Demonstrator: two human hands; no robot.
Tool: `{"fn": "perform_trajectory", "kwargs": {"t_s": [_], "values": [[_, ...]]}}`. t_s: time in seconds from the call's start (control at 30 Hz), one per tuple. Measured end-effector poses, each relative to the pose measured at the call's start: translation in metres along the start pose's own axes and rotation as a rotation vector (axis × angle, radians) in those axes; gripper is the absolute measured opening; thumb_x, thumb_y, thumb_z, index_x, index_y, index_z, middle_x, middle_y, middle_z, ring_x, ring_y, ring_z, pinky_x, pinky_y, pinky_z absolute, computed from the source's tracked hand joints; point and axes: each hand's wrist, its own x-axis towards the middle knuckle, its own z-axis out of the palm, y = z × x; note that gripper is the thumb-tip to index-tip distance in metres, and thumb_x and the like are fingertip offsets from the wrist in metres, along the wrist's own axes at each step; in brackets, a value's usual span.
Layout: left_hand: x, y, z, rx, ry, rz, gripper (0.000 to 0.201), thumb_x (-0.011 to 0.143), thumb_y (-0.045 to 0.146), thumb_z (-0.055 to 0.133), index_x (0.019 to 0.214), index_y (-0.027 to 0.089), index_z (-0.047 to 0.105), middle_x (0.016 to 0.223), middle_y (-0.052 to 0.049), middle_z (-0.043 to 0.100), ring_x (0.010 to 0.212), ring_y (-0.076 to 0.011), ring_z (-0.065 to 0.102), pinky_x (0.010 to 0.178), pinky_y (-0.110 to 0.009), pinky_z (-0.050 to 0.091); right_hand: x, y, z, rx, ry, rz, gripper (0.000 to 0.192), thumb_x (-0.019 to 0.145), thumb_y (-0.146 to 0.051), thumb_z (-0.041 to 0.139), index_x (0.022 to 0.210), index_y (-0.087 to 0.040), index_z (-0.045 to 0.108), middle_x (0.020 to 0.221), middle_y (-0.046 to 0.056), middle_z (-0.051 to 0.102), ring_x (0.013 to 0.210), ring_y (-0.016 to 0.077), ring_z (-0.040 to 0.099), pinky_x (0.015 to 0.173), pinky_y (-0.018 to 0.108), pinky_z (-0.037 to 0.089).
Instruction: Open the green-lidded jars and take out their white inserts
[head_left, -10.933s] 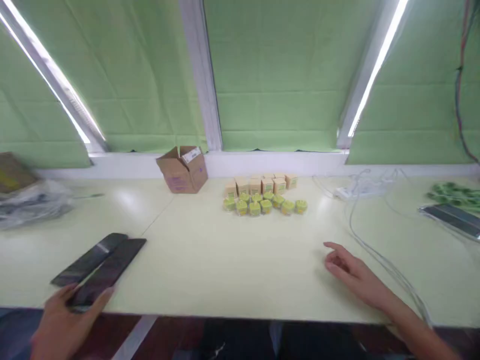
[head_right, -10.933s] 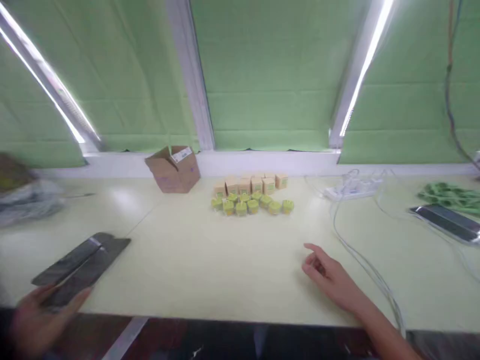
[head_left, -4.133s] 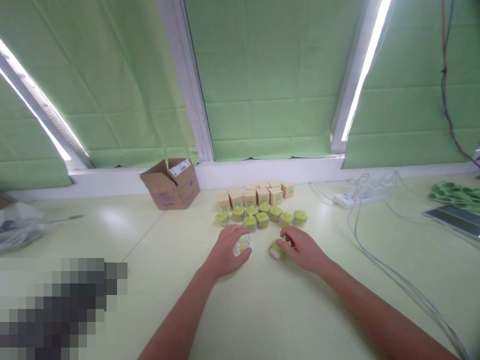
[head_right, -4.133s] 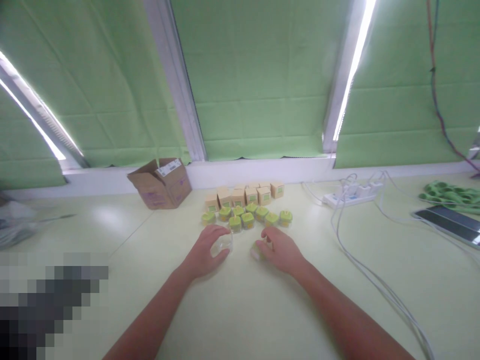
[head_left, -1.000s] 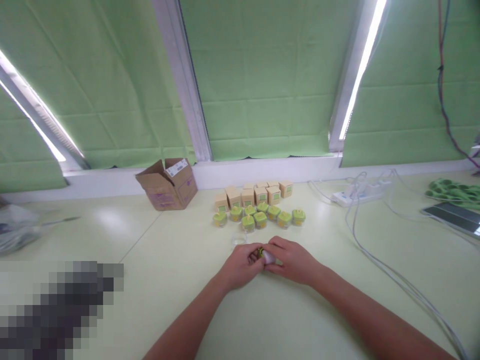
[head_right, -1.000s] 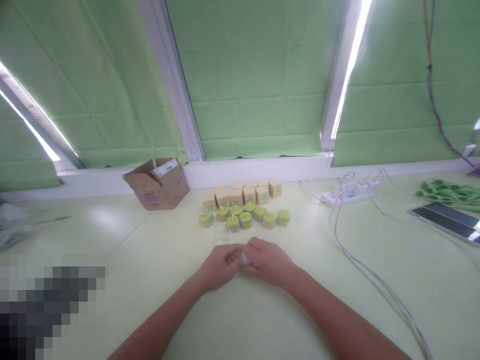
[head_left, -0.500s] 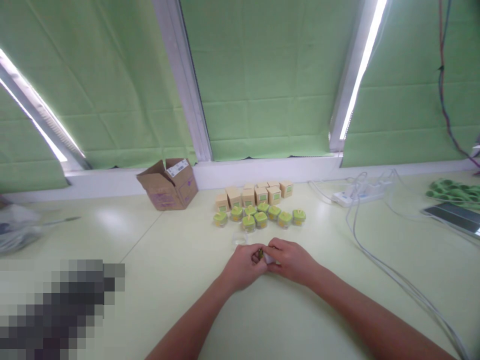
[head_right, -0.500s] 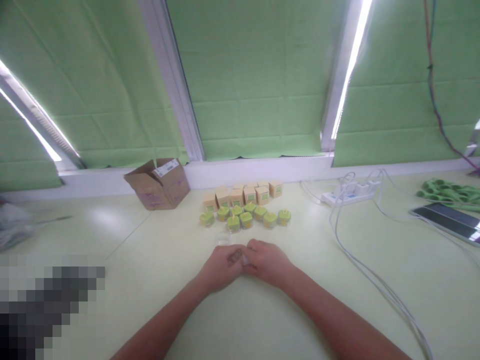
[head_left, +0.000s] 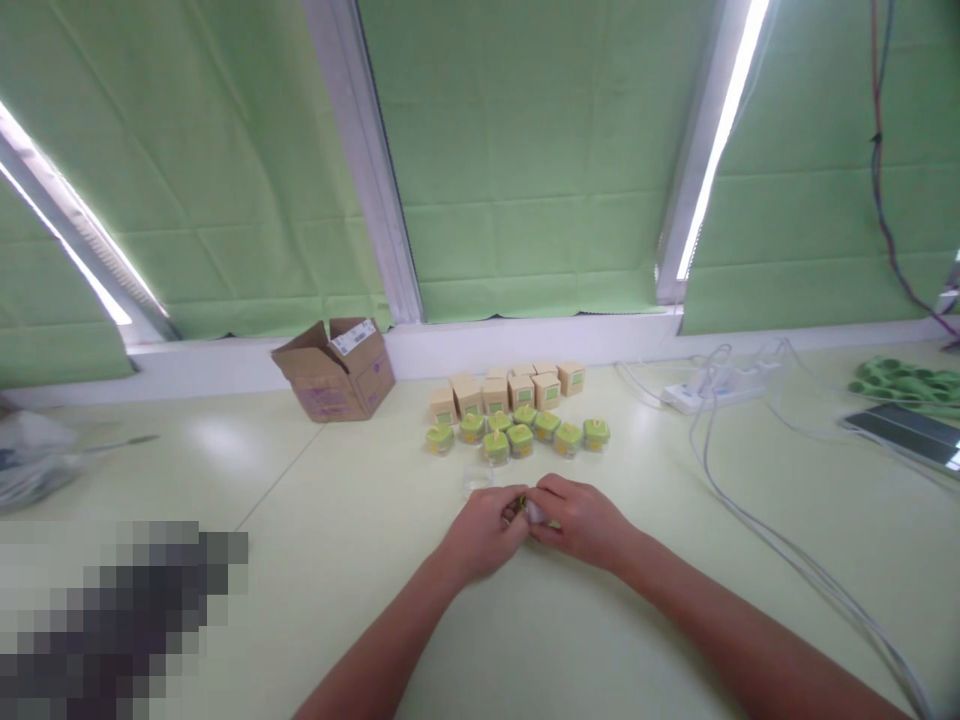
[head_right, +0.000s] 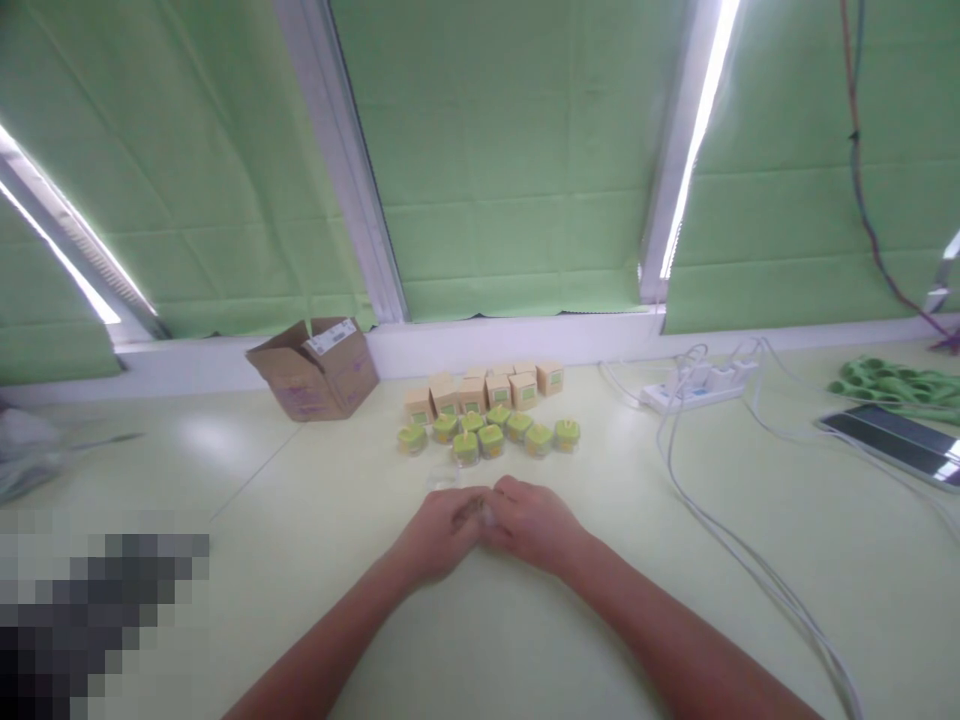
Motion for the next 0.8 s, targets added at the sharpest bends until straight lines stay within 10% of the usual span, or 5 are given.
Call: {"fn": "perform_trajectory", "kwargs": {"t_s": [0.2, 0.8], "values": [[-0.003, -0.009, 0.002, -0.014, 0.055, 0.080, 0.055, 0.069, 0.015, 0.057, 0.123, 0.018, 0.051, 0.098, -0.006, 0.059, 0.084, -0.0167, 0.052, 0.081, -0.030, 0.043, -0.001, 0.006, -0.004, 0.129, 0.019, 0.048, 0.031, 0.088, -0.037, 0.052, 0.110, -0.015, 0.057, 0.094, 0.009, 0.056, 0.083, 0.0164, 0.056, 0.076, 0.028, 0.048], [-0.002, -0.017, 0.002, 0.036, 0.143, 0.007, 0.039, 0.074, 0.026, 0.062, 0.112, 0.021, 0.056, 0.101, -0.003, 0.062, 0.083, -0.0148, 0.056, 0.080, -0.028, 0.044, -0.002, 0.011, -0.013, 0.252, 0.159, 0.054, 0.033, 0.086, -0.031, 0.053, 0.116, -0.018, 0.054, 0.107, 0.010, 0.056, 0.095, 0.0182, 0.055, 0.085, 0.033, 0.048]]}}
